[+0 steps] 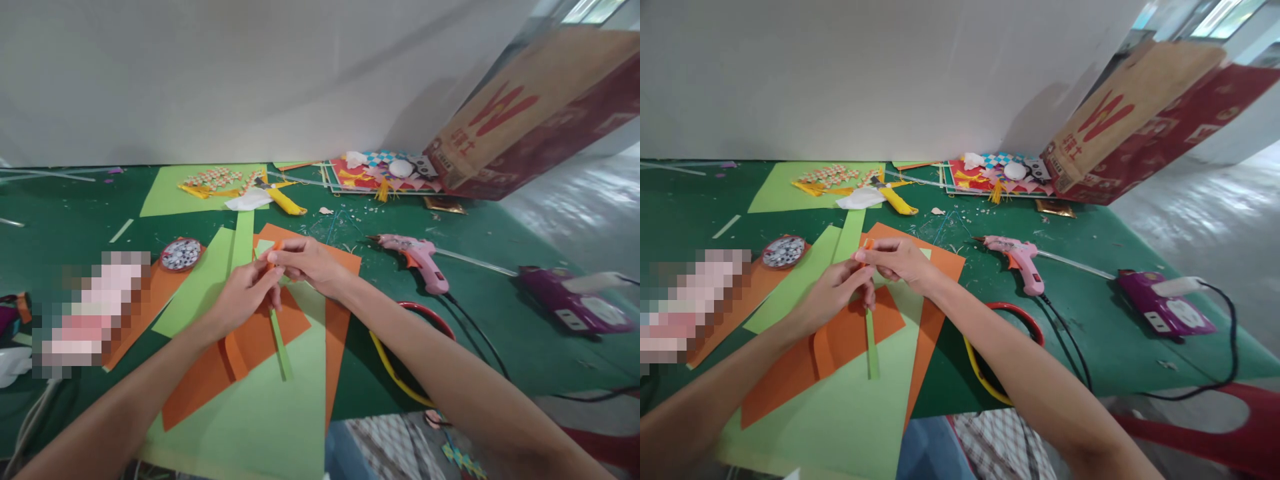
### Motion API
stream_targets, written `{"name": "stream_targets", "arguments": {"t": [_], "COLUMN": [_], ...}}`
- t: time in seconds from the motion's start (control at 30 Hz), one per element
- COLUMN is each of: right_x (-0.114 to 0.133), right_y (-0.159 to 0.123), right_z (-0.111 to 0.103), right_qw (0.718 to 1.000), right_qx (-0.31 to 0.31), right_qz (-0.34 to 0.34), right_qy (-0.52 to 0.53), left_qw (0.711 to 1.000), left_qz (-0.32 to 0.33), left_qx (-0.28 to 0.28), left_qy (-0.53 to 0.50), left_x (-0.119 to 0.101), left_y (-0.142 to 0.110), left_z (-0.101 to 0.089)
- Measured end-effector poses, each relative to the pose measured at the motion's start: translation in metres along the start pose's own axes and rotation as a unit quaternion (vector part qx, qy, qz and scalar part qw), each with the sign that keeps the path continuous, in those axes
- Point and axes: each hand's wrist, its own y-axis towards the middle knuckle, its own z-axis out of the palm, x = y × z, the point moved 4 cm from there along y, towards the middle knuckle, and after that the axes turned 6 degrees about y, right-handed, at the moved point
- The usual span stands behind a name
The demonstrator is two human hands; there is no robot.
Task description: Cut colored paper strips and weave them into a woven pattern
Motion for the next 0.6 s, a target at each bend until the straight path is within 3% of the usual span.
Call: {"name": "stream_targets", "arguments": {"t": [0.3, 0.6], "right_x": [0.0048, 0.0009], "right_y": [-0.0012, -0.0010], "right_z": [-0.0024, -0.0059], "right_qw": [1.000, 0.999], "right_qx": [-0.010, -0.031], "right_qz": [-0.003, -0.022], "right_qy": [0.026, -0.007], "left_qw": [0.999, 0.999], "left_qz": [0.036, 0.020], "left_qx": [-0.023, -0.042], "left_qy": [0.001, 0.023], "left_x": [0.0005, 0.0009], "left_y": [-0.0001, -0.0001], "left_z": [-0.0029, -0.0036]}}
